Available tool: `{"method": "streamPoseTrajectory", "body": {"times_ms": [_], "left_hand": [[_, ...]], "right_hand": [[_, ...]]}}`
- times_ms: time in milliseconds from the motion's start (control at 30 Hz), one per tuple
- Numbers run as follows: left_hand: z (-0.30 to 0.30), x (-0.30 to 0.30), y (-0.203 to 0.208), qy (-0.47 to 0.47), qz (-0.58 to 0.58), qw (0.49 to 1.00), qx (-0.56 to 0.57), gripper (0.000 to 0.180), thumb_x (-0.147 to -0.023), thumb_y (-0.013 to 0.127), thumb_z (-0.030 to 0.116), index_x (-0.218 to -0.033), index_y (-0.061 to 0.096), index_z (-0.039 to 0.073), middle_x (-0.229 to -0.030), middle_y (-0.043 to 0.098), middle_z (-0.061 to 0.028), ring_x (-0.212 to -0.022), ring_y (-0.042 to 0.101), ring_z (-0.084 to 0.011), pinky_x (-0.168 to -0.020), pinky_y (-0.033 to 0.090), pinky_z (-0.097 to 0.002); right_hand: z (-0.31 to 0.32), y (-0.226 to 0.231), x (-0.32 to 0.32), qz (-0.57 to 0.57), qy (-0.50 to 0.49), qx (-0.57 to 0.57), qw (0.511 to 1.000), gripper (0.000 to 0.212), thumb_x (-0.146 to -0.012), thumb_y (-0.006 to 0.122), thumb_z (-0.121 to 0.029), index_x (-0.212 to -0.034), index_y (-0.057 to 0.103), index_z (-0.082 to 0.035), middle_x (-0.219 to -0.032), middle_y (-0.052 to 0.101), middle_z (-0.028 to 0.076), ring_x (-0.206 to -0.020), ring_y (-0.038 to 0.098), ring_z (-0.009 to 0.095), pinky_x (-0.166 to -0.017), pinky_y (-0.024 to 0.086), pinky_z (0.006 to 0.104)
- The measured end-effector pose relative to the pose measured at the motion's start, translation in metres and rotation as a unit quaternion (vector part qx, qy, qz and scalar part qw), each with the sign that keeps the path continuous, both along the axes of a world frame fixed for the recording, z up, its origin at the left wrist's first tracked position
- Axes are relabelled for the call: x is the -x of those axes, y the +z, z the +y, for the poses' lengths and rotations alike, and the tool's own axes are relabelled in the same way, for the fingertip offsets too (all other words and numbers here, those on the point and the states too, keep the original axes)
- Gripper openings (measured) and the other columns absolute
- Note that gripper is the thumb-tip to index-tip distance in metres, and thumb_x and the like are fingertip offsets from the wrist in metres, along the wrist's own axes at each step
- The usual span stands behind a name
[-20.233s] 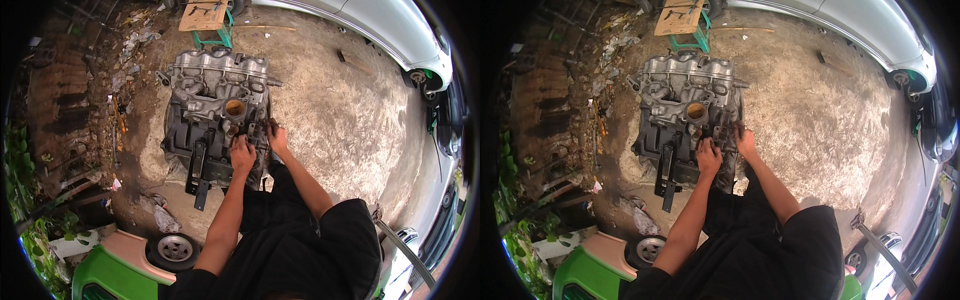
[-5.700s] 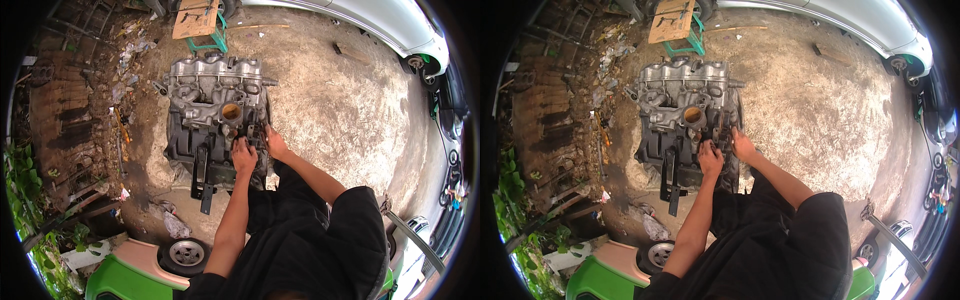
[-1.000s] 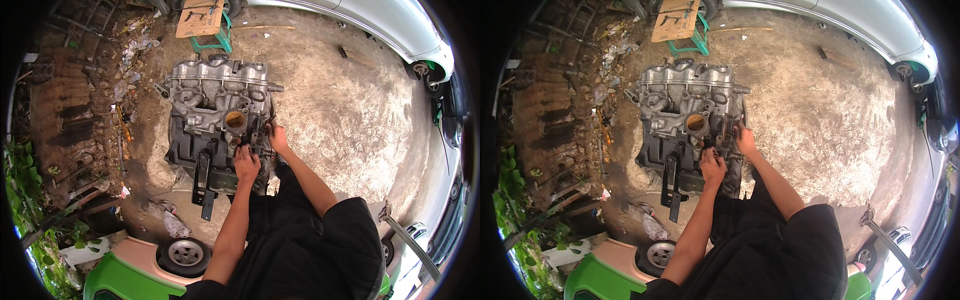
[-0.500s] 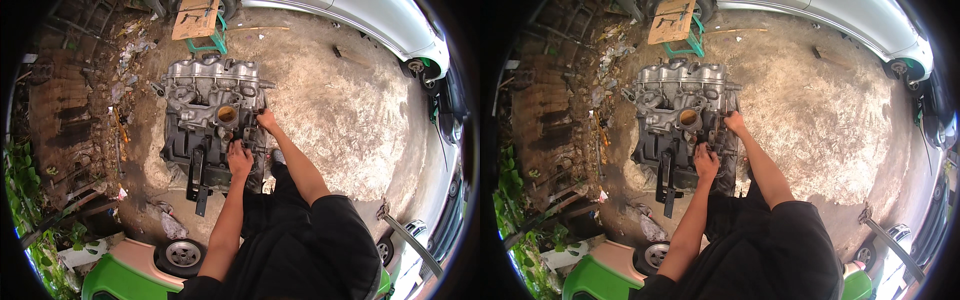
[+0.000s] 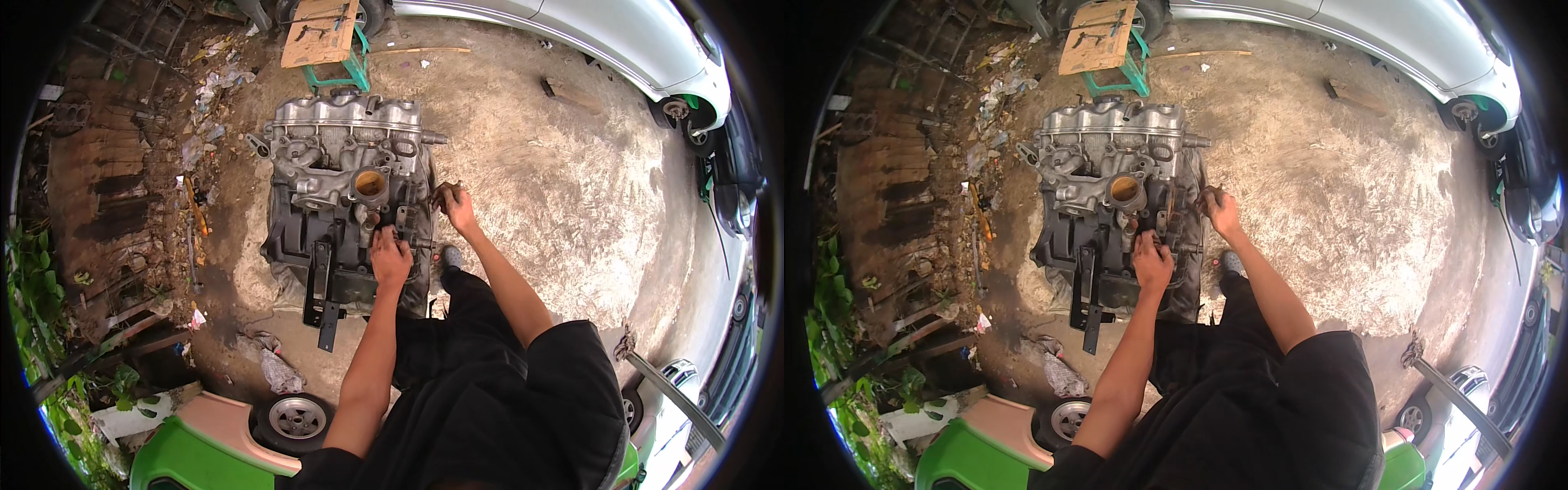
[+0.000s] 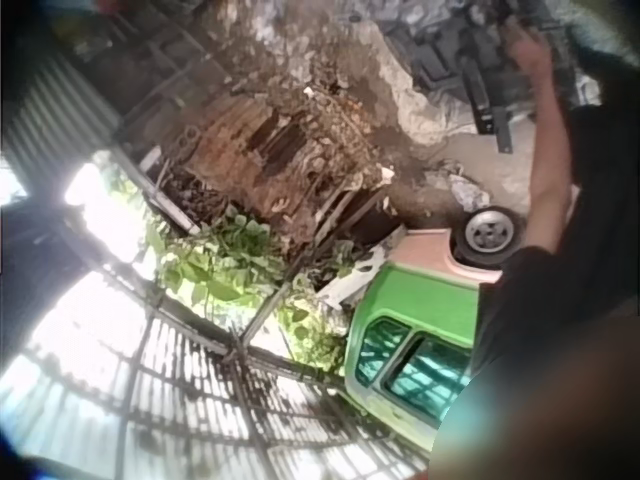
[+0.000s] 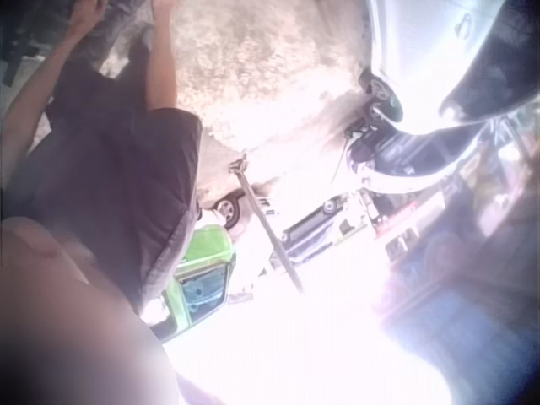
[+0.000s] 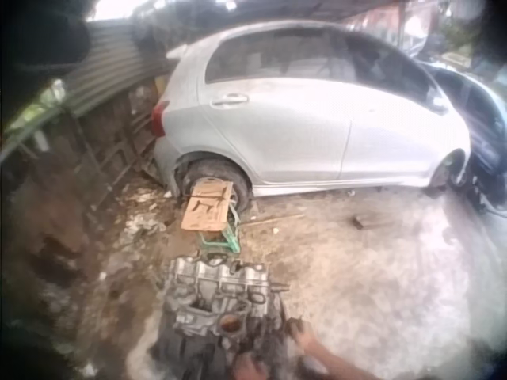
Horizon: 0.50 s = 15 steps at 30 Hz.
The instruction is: The person scrubs a car engine block with a wire brush and a rag, focusing on the intake manifold area. The person repeatedly scrubs and wipes the same region of the engine.
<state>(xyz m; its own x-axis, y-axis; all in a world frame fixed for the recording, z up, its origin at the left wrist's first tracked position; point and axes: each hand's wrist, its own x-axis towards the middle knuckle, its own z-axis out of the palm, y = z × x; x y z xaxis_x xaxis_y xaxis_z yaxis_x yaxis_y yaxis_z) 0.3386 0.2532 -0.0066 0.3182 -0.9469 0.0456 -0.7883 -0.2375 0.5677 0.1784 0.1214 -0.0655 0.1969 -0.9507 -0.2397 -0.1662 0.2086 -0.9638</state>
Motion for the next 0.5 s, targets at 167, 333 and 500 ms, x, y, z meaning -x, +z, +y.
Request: {"method": "streamPoseTrajectory", "body": {"times_ms": [167,333,500], "left_hand": [[-0.001,0.000,0.001,0.016,-0.010,0.998,-0.055,0.034,-0.085,0.056,0.012,-0.116,0.053,0.001,-0.094,0.065,-0.0233,-0.103,0.059,-0.0423,-0.097,0.047,-0.0505],[-0.001,-0.001,0.000,-0.001,0.007,1.000,-0.008,0.031,-0.081,0.056,0.007,-0.110,0.053,-0.002,-0.088,0.061,-0.0212,-0.091,0.058,-0.0414,-0.090,0.046,-0.0508],[-0.002,-0.001,0.001,-0.009,0.008,1.000,0.016,0.031,-0.079,0.057,0.005,-0.108,0.053,-0.003,-0.087,0.059,-0.0201,-0.090,0.056,-0.0416,-0.085,0.046,-0.0519]], "right_hand": [[0.026,0.001,-0.013,0.131,0.039,0.095,0.986,0.025,-0.095,0.051,-0.020,-0.092,0.064,0.002,-0.068,0.059,0.025,-0.065,0.060,0.041,-0.060,0.046,0.0459],[0.037,0.010,-0.023,0.117,0.036,0.107,0.987,0.015,-0.093,0.054,-0.013,-0.096,0.060,0.000,-0.076,0.061,0.025,-0.075,0.062,0.044,-0.064,0.047,0.0458],[0.038,0.014,-0.024,0.083,0.062,0.115,0.988,0.013,-0.094,0.052,-0.010,-0.099,0.058,0.000,-0.082,0.063,0.024,-0.080,0.063,0.044,-0.067,0.049,0.0455]]}}
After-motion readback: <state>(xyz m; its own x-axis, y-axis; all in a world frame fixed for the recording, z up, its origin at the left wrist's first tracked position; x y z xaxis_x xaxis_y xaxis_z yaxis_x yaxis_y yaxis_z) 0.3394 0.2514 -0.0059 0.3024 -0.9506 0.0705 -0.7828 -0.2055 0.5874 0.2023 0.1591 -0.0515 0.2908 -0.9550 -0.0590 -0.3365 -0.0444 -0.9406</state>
